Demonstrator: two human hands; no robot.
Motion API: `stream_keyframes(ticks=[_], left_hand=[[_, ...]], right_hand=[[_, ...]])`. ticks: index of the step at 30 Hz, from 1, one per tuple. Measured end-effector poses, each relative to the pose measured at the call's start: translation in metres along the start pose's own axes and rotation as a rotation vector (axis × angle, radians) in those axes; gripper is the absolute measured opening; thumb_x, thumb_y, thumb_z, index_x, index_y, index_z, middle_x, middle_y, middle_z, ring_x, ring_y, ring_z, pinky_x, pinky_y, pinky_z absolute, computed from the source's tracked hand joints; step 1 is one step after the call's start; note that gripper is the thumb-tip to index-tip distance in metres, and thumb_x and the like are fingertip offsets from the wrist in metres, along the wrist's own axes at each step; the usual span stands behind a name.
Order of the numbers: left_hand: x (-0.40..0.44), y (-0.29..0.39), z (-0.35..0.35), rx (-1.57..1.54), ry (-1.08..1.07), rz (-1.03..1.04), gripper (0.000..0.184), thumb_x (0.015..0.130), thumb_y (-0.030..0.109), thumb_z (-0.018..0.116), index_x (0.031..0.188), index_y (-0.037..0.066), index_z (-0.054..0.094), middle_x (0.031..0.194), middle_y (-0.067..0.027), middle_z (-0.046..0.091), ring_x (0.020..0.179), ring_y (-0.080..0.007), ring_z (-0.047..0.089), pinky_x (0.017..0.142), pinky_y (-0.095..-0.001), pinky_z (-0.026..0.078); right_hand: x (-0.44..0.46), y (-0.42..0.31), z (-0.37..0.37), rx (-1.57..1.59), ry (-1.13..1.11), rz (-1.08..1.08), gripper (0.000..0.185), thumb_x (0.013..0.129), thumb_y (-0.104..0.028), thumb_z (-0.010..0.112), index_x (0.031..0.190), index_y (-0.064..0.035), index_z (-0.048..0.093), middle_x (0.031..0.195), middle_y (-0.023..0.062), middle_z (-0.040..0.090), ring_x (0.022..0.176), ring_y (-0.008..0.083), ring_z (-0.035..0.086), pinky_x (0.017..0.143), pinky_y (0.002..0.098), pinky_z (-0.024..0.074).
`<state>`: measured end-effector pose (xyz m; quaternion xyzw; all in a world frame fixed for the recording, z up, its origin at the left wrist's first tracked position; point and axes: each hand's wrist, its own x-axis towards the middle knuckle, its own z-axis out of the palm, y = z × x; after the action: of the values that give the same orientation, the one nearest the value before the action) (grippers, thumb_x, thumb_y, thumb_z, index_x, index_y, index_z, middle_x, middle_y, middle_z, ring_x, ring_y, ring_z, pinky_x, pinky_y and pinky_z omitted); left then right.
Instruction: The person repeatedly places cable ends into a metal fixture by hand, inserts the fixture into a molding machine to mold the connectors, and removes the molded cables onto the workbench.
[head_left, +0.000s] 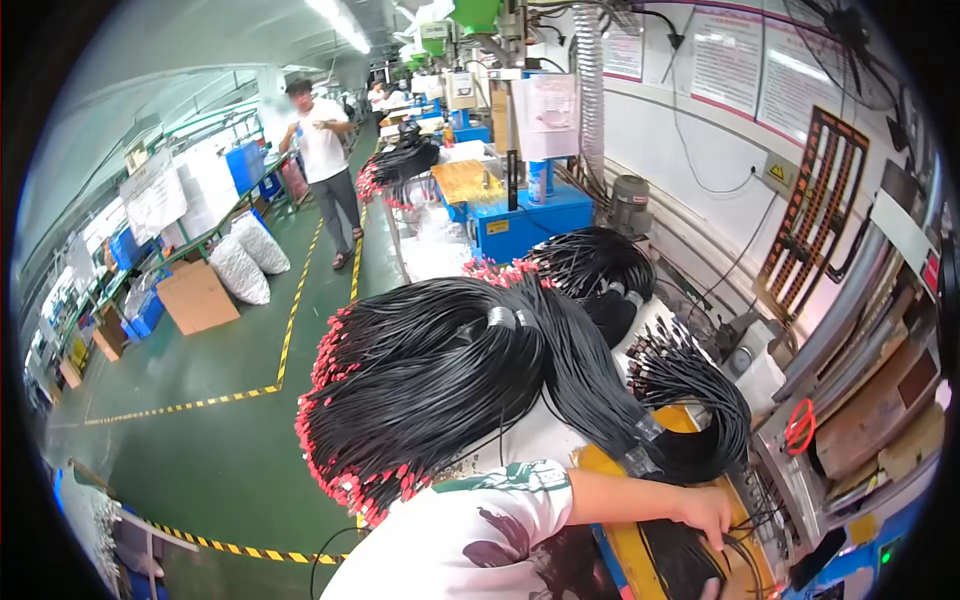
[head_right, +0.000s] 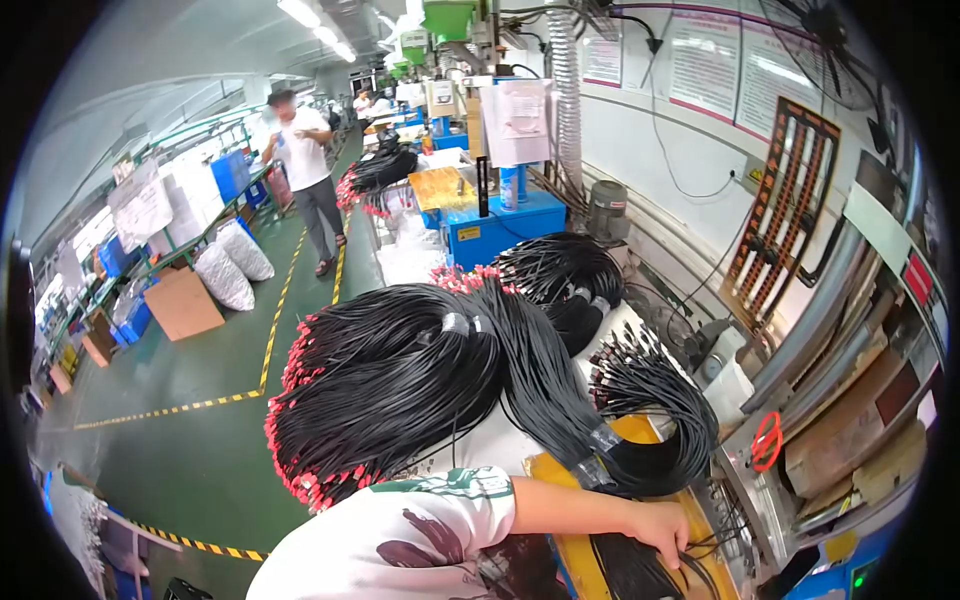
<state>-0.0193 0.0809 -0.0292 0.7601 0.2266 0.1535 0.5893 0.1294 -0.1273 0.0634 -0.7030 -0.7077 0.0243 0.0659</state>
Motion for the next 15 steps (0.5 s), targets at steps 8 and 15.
stream_keyframes(ticks=[8, 15], left_hand=[[0.001, 0.012, 0.005, -0.150, 0.020, 0.251, 0.021, 0.083, 0.021, 0.076, 0.081, 0.001, 0.071, 0.073, -0.0084, 0.070, 0.063, -0.0226, 0.065, 0.059, -0.0361, 0.050], [-0.049, 0.072, -0.001, 0.492, 0.071, 0.590, 0.024, 0.095, 0.026, 0.060, 0.094, 0.004, 0.067, 0.076, -0.0188, 0.066, 0.069, -0.0399, 0.063, 0.060, -0.0446, 0.050]], right_hand=[[0.017, 0.045, 0.046, -0.429, 0.770, 0.017, 0.052, 0.095, -0.038, 0.067, 0.135, -0.0061, 0.056, 0.121, 0.0221, 0.060, 0.112, 0.0339, 0.058, 0.087, 0.0432, 0.0536], [0.047, 0.088, 0.107, 1.070, 0.583, 0.207, 0.033, 0.100, -0.036, 0.056, 0.118, -0.0094, 0.063, 0.101, 0.0089, 0.061, 0.090, 0.0221, 0.058, 0.072, 0.0374, 0.0498]])
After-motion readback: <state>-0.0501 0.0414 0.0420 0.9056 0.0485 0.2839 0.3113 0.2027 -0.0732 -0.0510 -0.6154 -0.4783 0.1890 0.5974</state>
